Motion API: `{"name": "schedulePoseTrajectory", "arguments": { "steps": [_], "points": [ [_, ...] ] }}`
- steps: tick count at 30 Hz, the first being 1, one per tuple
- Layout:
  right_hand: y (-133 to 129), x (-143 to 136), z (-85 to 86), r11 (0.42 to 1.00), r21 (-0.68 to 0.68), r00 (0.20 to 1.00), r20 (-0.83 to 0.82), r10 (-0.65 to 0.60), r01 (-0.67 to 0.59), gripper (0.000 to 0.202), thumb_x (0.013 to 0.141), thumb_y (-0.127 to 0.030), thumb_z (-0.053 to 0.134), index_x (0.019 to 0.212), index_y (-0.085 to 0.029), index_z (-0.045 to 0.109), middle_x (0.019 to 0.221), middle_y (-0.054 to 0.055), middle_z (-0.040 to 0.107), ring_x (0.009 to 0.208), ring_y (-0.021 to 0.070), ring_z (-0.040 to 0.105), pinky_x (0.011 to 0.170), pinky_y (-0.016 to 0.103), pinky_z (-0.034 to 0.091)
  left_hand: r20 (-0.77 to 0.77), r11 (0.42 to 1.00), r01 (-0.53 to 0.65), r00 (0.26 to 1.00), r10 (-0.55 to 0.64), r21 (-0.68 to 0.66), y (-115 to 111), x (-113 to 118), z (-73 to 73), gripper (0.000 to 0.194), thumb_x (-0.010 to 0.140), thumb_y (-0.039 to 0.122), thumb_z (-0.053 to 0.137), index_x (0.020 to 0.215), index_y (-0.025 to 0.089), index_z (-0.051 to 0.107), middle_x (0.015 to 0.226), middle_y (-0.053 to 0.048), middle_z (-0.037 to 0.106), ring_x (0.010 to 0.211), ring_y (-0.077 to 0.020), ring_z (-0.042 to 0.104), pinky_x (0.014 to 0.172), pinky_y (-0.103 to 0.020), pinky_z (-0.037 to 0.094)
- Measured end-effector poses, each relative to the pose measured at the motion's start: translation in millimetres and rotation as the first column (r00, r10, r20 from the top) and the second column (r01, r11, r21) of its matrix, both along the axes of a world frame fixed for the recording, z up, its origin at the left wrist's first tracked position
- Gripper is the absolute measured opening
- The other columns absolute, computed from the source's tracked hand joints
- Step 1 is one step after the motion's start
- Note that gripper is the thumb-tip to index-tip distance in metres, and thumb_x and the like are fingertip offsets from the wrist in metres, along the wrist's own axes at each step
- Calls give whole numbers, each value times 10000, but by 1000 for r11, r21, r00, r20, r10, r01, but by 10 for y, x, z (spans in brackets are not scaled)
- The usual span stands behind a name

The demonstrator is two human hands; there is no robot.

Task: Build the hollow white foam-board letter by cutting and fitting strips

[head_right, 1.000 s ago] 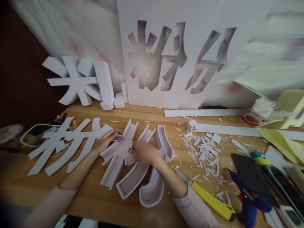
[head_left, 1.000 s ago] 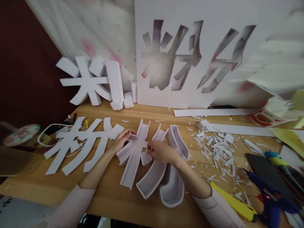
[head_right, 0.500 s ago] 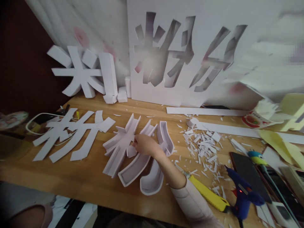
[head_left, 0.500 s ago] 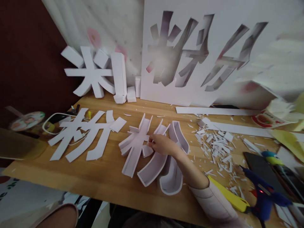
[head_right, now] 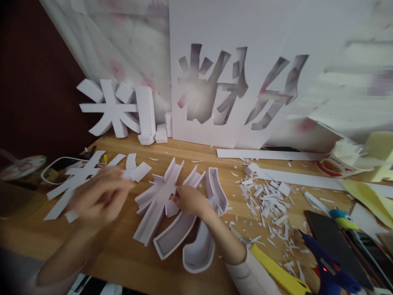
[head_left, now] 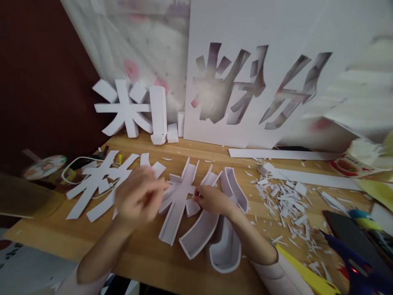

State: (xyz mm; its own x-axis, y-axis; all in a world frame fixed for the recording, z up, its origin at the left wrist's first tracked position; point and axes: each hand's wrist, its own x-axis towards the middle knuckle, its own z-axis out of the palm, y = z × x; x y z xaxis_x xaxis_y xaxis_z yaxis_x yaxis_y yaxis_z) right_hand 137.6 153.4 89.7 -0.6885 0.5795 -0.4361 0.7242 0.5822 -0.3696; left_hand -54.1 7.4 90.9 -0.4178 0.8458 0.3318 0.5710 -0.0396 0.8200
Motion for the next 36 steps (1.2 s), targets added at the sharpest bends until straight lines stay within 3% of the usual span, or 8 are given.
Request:
{"name": "schedulePoseTrajectory", "arguments": {
  "steps": [4,7,10,14,21,36],
  "points": [
    [-5,-9,24,1000,-9,1000,8,-10,11,201,949,-213,520,985,-146,706,1032,120,738,950,224,677,718,271,403,138,985,171,975,-174,32,894,-219,-261,302,770,369,686,1029,215,682,1222,-85,659,1253,-278,537,1136,-432,358],
    [-7,-14,38,1000,-16,1000,20,-15,15,210,957,-218,507,964,-149,705,980,108,745,908,215,682,684,264,381,243,955,294,930,-276,-38,1135,-303,-476,409,813,429,631,1150,199,658,1322,-101,635,1286,-273,535,1096,-412,403],
    [-6,-16,18,1000,-15,999,25,-24,25,210,957,-226,502,970,-157,700,956,98,744,892,211,679,665,264,365,345,917,387,877,-334,-96,1115,-289,-602,403,860,465,564,1126,185,682,1221,-99,699,1162,-271,626,1007,-399,472],
    [-3,-17,-33,999,-14,999,28,-44,45,209,952,-236,500,970,-168,697,915,90,735,860,211,674,645,267,353,427,906,408,843,-327,-110,1066,-216,-680,407,879,483,536,1100,173,679,1123,-98,725,1043,-262,669,945,-391,499],
    [15,-21,-41,996,-58,997,31,-66,68,185,952,-233,511,940,-168,683,839,63,713,773,175,638,633,249,352,459,921,381,835,-303,-84,1094,-168,-865,454,798,461,643,1153,178,645,1186,-110,679,1120,-268,620,953,-372,482],
    [33,-22,-50,995,-81,998,-4,-59,59,166,947,-205,506,866,-166,645,756,34,663,688,150,566,620,247,336,383,946,304,892,-241,-115,1079,-144,-827,339,890,449,488,1019,201,680,1124,-61,681,1104,-259,595,1013,-371,426]
  ]
}}
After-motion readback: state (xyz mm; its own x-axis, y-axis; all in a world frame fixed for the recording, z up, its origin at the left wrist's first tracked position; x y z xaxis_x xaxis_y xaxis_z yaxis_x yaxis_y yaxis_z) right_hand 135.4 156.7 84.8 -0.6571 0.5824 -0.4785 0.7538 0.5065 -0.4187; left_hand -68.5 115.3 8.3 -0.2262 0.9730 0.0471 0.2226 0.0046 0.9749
